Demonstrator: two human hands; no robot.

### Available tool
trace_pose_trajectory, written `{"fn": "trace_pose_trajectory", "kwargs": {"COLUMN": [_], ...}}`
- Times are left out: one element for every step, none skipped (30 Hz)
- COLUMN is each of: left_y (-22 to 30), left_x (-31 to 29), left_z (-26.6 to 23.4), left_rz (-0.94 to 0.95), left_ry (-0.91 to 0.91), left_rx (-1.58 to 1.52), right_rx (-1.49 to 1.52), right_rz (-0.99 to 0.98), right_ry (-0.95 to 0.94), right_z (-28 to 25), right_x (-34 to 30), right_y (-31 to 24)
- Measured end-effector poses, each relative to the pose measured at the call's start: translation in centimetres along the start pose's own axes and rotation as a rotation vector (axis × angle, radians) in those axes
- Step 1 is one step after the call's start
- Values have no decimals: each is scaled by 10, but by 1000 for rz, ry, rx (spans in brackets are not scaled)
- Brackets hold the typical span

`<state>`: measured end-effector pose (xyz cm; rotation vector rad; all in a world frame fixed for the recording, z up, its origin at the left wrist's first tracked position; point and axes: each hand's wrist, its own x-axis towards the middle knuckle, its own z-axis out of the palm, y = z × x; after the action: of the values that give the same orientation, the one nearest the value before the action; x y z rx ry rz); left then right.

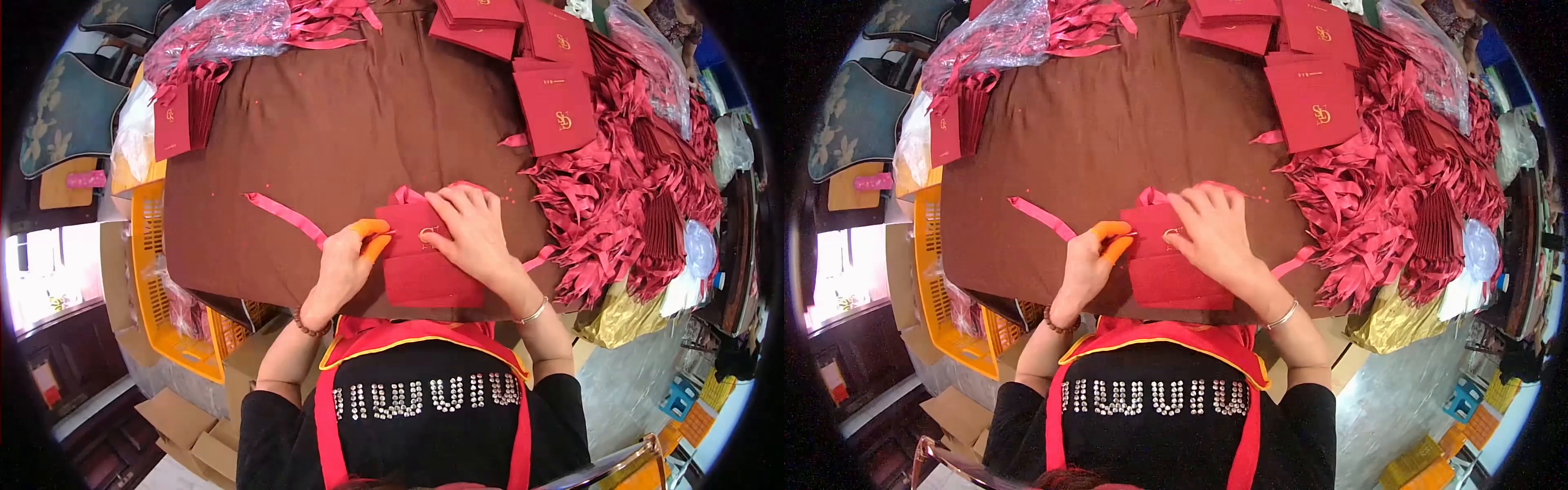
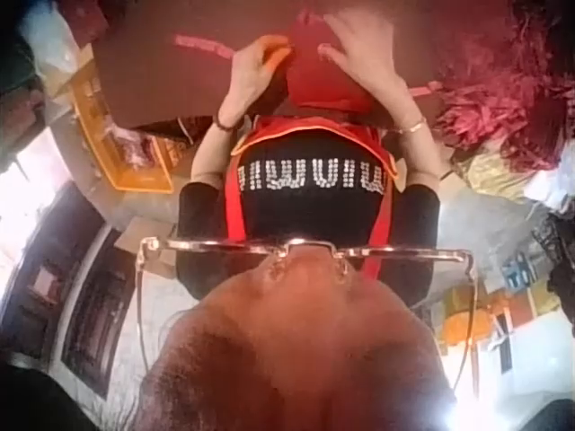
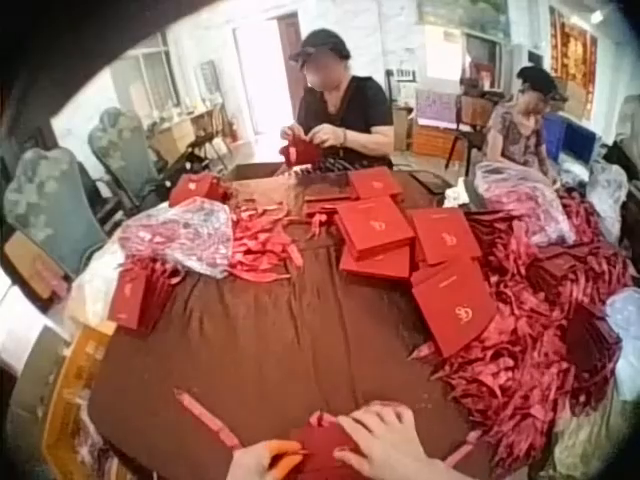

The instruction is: The person attaches ribbon handles to paper gift bags by hand, folds them flat, and stacks the assembled bags together.

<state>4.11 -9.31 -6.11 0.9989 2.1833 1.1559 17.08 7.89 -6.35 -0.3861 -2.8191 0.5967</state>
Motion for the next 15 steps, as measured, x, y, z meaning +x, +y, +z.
{"fn": "trace_pose_trajectory", "kwargs": {"left_y": [-1,-4,-7,-9,-9,-13,-12,-10,-9,-8,-7,-9,-12,-14,-13], "left_x": [0,-2,-4,-6,-9,-12,-13,-14,-14,-12,-10,-10,-11,-10,-11], "left_z": [2,4,6,7,9,13,15,16,14,12,11,11,12,13,14], "left_rz": [28,22,50,77,52,15,-28,-75,-88,-135,-178,-186,-160,-132,-135], "left_ry": [1,2,3,4,-34,-82,-90,-100,-101,-111,-120,-121,-92,-64,-63], "left_rx": [27,25,22,20,7,25,13,1,0,-52,-105,-107,-139,-171,-173], "right_rx": [-25,-24,-31,-37,-28,-25,-19,-10,-6,2,71,141,216,217,413], "right_rz": [-17,-19,6,31,15,13,2,-7,-19,-19,-30,-40,14,14,156], "right_ry": [45,40,17,-7,-6,-14,-50,-88,-51,-62,-74,-84,-189,-194,-331], "right_z": [6,8,9,10,9,10,11,12,8,10,10,9,9,7,4], "right_x": [-3,-6,-8,-10,-11,-12,-12,-13,-10,-10,-9,-8,-4,2,8], "right_y": [-1,-4,-8,-11,-15,-16,-18,-20,-22,-21,-17,-13,-9,-4,0]}}
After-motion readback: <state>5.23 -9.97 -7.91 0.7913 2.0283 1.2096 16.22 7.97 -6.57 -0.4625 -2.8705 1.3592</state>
